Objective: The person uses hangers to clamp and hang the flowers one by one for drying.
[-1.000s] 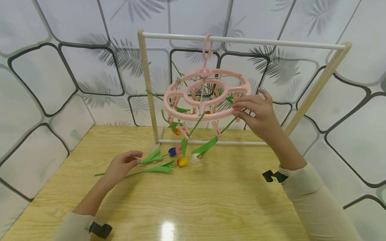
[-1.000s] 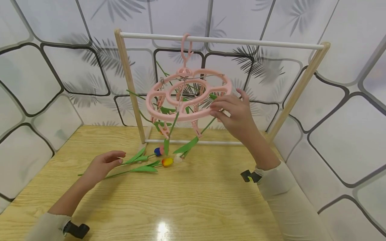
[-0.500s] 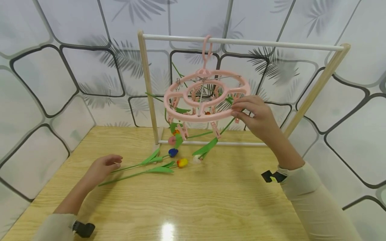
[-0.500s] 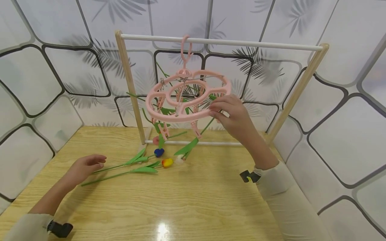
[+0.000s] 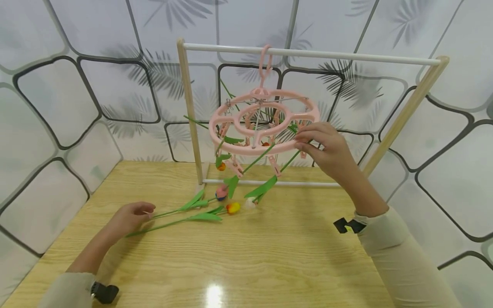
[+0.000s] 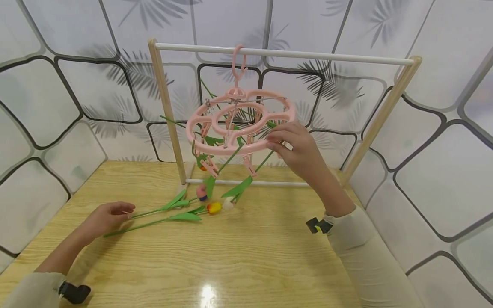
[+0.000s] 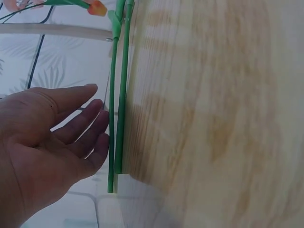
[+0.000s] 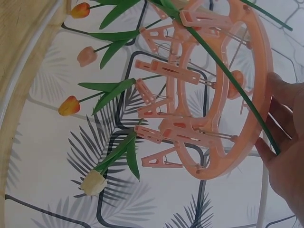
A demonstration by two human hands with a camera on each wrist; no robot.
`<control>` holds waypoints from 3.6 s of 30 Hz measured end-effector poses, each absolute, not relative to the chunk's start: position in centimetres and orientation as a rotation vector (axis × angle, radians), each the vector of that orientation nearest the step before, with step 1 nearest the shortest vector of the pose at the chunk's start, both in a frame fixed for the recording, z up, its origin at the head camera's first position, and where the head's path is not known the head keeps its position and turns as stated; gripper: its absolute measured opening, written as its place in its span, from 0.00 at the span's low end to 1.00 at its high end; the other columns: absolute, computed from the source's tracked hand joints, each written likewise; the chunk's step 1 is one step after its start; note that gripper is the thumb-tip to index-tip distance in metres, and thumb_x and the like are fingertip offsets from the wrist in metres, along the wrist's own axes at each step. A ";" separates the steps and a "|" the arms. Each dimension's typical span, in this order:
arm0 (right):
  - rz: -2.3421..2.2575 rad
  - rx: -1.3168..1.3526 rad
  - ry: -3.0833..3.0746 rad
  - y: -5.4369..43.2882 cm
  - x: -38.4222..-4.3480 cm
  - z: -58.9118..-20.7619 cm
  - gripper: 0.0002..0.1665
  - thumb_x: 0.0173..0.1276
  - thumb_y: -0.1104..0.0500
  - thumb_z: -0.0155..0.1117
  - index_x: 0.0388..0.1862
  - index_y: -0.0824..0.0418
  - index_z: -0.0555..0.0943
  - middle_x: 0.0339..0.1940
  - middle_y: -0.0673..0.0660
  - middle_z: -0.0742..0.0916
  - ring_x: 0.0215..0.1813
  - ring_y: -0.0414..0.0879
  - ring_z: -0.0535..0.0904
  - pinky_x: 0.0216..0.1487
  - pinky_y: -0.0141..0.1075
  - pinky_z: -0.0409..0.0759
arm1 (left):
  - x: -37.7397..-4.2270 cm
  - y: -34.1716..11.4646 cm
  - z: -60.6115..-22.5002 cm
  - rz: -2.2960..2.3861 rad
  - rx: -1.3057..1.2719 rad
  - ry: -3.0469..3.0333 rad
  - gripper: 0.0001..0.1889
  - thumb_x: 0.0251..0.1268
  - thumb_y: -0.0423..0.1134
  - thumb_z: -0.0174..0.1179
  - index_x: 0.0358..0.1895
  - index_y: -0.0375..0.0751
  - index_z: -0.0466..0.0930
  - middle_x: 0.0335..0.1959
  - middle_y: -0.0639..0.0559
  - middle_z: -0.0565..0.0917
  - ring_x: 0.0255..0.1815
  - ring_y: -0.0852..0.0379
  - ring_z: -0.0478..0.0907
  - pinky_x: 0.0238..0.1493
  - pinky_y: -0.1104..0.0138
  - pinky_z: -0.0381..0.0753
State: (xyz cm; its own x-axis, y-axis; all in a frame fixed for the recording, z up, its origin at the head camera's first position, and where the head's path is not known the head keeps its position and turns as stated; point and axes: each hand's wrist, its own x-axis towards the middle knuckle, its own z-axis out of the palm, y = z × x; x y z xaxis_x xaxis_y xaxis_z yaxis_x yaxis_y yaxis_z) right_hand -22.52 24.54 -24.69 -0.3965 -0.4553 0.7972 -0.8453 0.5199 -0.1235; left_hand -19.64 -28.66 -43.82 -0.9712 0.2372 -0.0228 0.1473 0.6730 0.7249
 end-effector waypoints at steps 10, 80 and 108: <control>0.706 1.054 -1.988 24.4 -22.5 -24.9 0.17 0.52 0.75 0.76 0.42 0.68 0.88 0.44 0.61 0.88 0.52 0.56 0.80 0.63 0.32 0.72 | -19.9 -28.6 -44.5 1.149 0.279 2.689 0.23 0.72 0.39 0.62 0.62 0.25 0.75 0.54 0.32 0.82 0.52 0.41 0.81 0.39 0.64 0.83; 0.903 0.634 -1.768 23.5 -18.8 -25.4 0.10 0.63 0.73 0.69 0.43 0.71 0.87 0.48 0.69 0.87 0.70 0.58 0.71 0.79 0.50 0.55 | -18.5 -15.9 -44.0 1.397 0.613 2.429 0.09 0.73 0.33 0.59 0.50 0.37 0.85 0.47 0.45 0.83 0.45 0.55 0.77 0.43 0.68 0.80; 0.842 0.670 -1.491 17.5 -11.5 -27.7 0.19 0.73 0.55 0.66 0.30 0.72 0.86 0.33 0.68 0.86 0.56 0.60 0.80 0.72 0.52 0.65 | -16.7 -9.3 -34.3 1.357 1.029 2.496 0.09 0.72 0.33 0.60 0.50 0.44 0.86 0.52 0.50 0.85 0.63 0.51 0.78 0.54 0.63 0.83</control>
